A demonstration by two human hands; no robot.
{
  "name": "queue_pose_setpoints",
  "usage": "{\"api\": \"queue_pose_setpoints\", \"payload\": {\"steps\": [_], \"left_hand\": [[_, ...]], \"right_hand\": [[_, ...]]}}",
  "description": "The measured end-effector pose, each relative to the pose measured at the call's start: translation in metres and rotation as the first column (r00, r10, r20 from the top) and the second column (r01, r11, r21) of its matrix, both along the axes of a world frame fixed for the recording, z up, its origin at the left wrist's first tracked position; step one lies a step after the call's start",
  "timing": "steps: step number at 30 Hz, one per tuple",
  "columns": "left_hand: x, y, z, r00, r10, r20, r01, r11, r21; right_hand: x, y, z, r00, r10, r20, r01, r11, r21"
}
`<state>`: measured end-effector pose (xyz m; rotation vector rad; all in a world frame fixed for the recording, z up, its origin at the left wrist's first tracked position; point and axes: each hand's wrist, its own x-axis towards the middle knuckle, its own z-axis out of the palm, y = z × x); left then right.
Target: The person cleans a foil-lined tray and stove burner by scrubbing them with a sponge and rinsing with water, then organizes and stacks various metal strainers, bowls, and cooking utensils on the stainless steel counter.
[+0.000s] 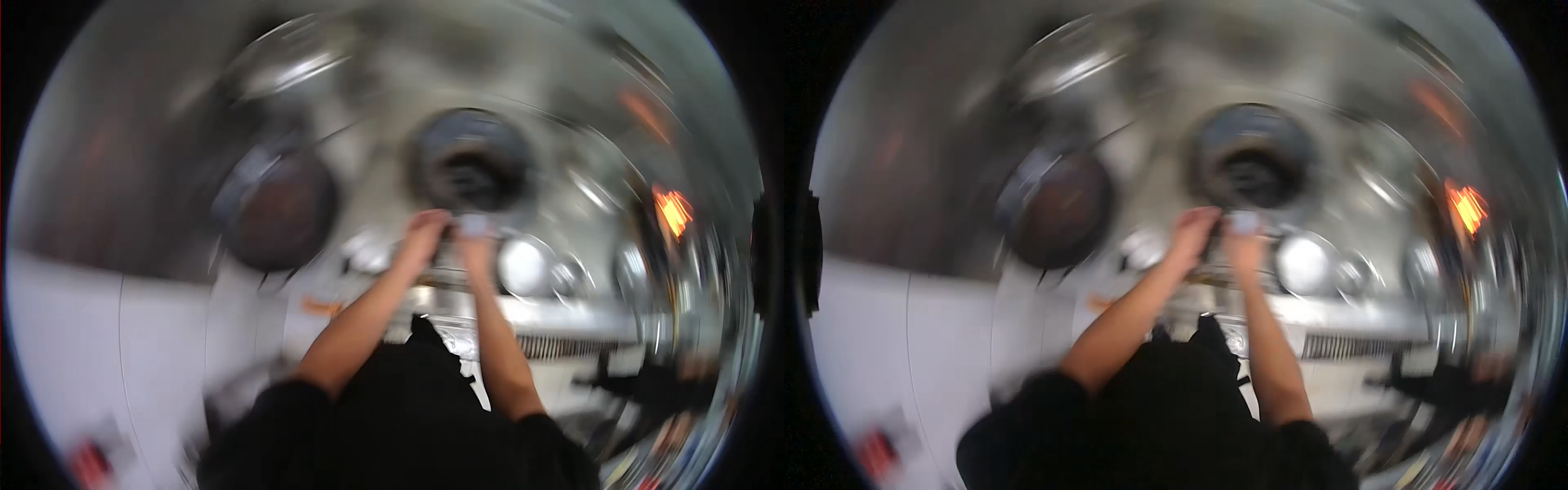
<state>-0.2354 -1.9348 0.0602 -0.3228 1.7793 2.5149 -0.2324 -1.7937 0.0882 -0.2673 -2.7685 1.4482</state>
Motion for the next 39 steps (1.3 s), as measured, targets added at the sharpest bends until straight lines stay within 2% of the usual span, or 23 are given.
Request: {"api": "queue_pose_setpoints", "payload": {"steps": [1,2,3,4,5,8,9,12,16,17,20,23,26,29,32,33,36,37,38,39], "left_hand": [[0.009,0.002,0.027,0.987,0.131,0.094,-0.131,0.991,-0.008],[0.005,-0.001,0.015,0.984,0.126,0.123,-0.134,0.989,0.064],[0.010,-0.008,0.017,0.992,0.082,0.091,-0.098,0.977,0.191],[0.013,-0.015,0.019,0.990,0.084,0.113,-0.112,0.955,0.274],[0.009,-0.020,0.011,0.987,0.121,0.105,-0.139,0.973,0.183],[0.016,-0.024,0.004,0.974,0.217,0.060,-0.212,0.974,-0.075],[0.019,-0.026,0.003,0.974,0.200,0.111,-0.185,0.974,-0.127],[0.024,-0.034,-0.003,0.963,0.271,0.009,-0.250,0.901,-0.354],[0.034,-0.045,-0.007,0.927,0.371,-0.062,-0.350,0.792,-0.500],[0.037,-0.051,-0.003,0.937,0.349,-0.030,-0.319,0.813,-0.488],[0.048,-0.059,0.003,0.912,0.409,-0.019,-0.359,0.777,-0.518],[0.042,-0.062,-0.008,0.883,0.470,-0.011,-0.400,0.738,-0.543],[0.042,-0.058,-0.012,0.850,0.525,-0.026,-0.401,0.616,-0.678],[0.039,-0.058,-0.008,0.935,0.353,0.023,-0.261,0.732,-0.630],[0.025,-0.049,-0.018,0.975,0.219,0.047,-0.186,0.907,-0.379],[0.029,-0.045,-0.012,0.956,0.292,0.020,-0.271,0.909,-0.317],[0.039,-0.044,-0.011,0.941,0.329,-0.079,-0.334,0.866,-0.371],[0.030,-0.042,-0.030,0.936,0.197,-0.290,-0.328,0.783,-0.529],[0.016,-0.021,-0.063,0.880,0.189,-0.435,-0.459,0.572,-0.680],[0.017,-0.029,-0.059,0.932,-0.024,-0.361,-0.300,0.506,-0.809]], "right_hand": [[-0.007,-0.001,-0.005,0.995,0.101,0.013,-0.101,0.995,-0.025],[-0.009,0.000,-0.009,0.978,0.196,0.071,-0.188,0.976,-0.110],[-0.010,0.000,-0.035,0.961,0.158,0.226,0.042,0.725,-0.687],[-0.014,0.006,-0.055,0.904,0.244,0.351,0.197,0.490,-0.849],[-0.009,0.001,-0.055,0.869,0.365,0.334,0.197,0.364,-0.910],[0.020,-0.023,-0.025,0.832,0.460,0.309,0.213,0.251,-0.944],[0.022,-0.029,-0.025,0.822,0.518,0.237,0.144,0.214,-0.966],[0.024,-0.045,-0.024,0.780,0.574,0.249,0.101,0.276,-0.956],[0.020,-0.056,-0.023,0.750,0.600,0.280,0.070,0.349,-0.935],[0.020,-0.057,-0.020,0.717,0.629,0.301,0.110,0.324,-0.940],[0.015,-0.062,-0.019,0.724,0.624,0.294,0.009,0.417,-0.909],[-0.007,-0.053,-0.030,0.684,0.627,0.372,0.000,0.510,-0.860],[-0.007,-0.065,-0.017,0.730,0.520,0.444,0.005,0.646,-0.764],[-0.020,-0.066,-0.021,0.752,0.507,0.422,-0.065,0.694,-0.717],[0.007,-0.093,0.008,0.842,0.405,0.355,-0.042,0.707,-0.705],[0.007,-0.095,0.008,0.857,0.402,0.322,-0.049,0.686,-0.726],[0.006,-0.098,0.015,0.817,0.455,0.356,0.018,0.596,-0.803],[0.007,-0.088,0.000,0.840,0.488,0.237,-0.143,0.620,-0.772],[0.003,-0.078,-0.020,0.876,0.473,0.092,-0.278,0.653,-0.704],[0.010,-0.079,-0.020,0.874,0.463,0.147,-0.246,0.684,-0.687]]}}
